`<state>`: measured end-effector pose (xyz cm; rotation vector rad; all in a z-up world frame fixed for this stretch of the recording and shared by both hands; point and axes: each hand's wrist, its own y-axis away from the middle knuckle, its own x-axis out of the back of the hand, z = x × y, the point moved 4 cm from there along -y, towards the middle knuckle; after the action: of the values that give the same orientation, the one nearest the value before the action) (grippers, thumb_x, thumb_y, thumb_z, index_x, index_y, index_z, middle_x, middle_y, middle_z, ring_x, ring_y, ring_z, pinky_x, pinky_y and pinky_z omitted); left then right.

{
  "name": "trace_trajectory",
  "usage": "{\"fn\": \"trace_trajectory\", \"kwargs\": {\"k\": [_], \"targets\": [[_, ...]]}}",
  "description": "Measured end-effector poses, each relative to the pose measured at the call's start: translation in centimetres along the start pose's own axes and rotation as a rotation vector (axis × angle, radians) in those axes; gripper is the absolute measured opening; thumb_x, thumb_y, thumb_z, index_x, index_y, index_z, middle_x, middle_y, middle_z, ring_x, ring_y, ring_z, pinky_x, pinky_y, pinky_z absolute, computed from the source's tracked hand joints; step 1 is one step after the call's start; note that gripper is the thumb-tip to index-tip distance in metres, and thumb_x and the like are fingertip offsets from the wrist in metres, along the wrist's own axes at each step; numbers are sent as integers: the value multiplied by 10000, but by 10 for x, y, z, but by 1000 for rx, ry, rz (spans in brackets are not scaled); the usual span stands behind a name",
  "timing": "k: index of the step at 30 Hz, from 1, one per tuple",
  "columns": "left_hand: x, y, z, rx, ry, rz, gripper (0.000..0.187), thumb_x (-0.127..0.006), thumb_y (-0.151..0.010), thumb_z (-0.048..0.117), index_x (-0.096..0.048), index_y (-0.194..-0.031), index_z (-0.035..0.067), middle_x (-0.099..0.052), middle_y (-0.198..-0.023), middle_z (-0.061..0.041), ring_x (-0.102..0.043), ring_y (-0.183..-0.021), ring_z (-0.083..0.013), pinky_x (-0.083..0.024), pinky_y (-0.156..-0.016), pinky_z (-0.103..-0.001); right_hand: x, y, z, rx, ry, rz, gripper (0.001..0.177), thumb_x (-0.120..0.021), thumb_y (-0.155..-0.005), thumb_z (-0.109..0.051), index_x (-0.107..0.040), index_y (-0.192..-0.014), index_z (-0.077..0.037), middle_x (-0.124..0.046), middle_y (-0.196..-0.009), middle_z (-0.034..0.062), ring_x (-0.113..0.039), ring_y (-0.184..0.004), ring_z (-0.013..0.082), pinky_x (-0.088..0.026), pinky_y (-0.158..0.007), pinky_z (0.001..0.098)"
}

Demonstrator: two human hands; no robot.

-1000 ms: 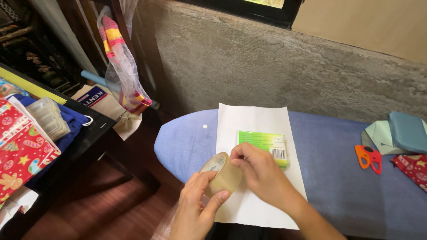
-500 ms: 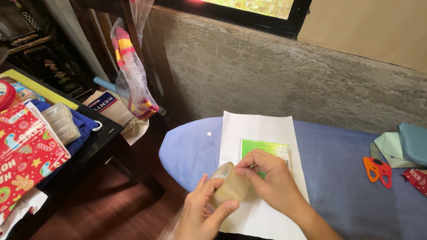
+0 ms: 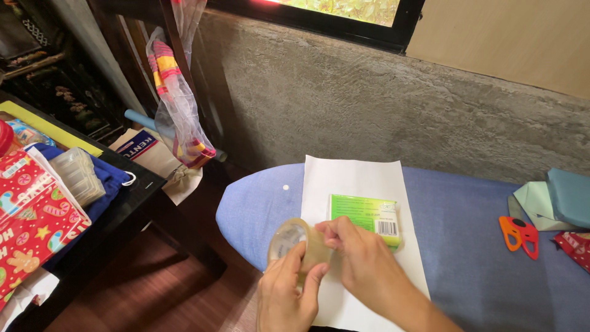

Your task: The person wraps a green rectangular box in red holiday wrapping paper on an ironing board. They unroll and fold the paper, place the box on it, cut tape with scissors, fold the paper around the box, and press and fold the paper edges at the ends of the box.

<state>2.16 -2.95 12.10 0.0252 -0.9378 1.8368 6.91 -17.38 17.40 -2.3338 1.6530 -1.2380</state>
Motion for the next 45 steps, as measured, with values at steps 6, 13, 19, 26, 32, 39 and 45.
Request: {"fn": "trace_trajectory", "kwargs": {"k": [6,13,19,26,32,39,45], "targets": [[-16,7,-27,570,565,-89,366,-760,-845,187,-652,-1144,6,-848,-890,-129,-780,-823,-155,-598,-723,-311,-1,9,-26,191,291,203,147,-701,-818,-16,-674,-962,-29,-709,-1142,142,-703,-1009,315,-568,-814,402],[-36,13,-31,702,1258,-17,347,-564,-986,203,-551,-1244,-29,-795,-1043,-167,-726,-944,-166,-563,-842,-291,-18,33,-34,285,569,306,423,-683,-777,-5,-752,-1188,-75,-658,-1035,103,-668,-938,256,-545,-805,397],[-42,12,-33,778,1185,44,320,-621,-931,137,-527,-1192,-23,-802,-1011,-227,-756,-872,-213,-582,-788,-325,-26,52,-33,300,590,274,506,-684,-731,-44,-737,-1235,-46,-662,-1011,74,-653,-882,229,-530,-778,379],[-55,18,-35,750,1150,59,324,-624,-952,133,-536,-1213,-37,-805,-998,-232,-740,-879,-201,-573,-772,-310,-2,59,-23,299,469,249,543,-712,-688,-33,-748,-1226,-101,-681,-1054,113,-662,-876,253,-536,-781,385],[-73,15,-3,678,1133,-10,338,-615,-956,149,-521,-1225,-33,-818,-1017,-209,-752,-898,-174,-579,-798,-303,38,71,-9,222,364,474,237,-703,-860,-25,-720,-1087,-88,-691,-1102,130,-708,-895,229,-583,-784,319],[-86,-16,63,643,1212,-313,348,-627,-981,179,-552,-1256,-22,-796,-1082,-143,-725,-942,-128,-555,-830,-264,151,91,92,-354,761,565,225,-672,-969,-242,-751,-951,-32,-735,-1038,154,-700,-921,358,-550,-801,449],[-93,-24,84,708,1327,-521,310,-638,-984,203,-536,-1202,8,-794,-1053,-178,-734,-905,-150,-566,-831,-287,215,141,208,-1105,1132,249,467,-693,-947,-499,-821,-989,-52,-761,-1069,242,-721,-1028,456,-573,-857,538]]}}
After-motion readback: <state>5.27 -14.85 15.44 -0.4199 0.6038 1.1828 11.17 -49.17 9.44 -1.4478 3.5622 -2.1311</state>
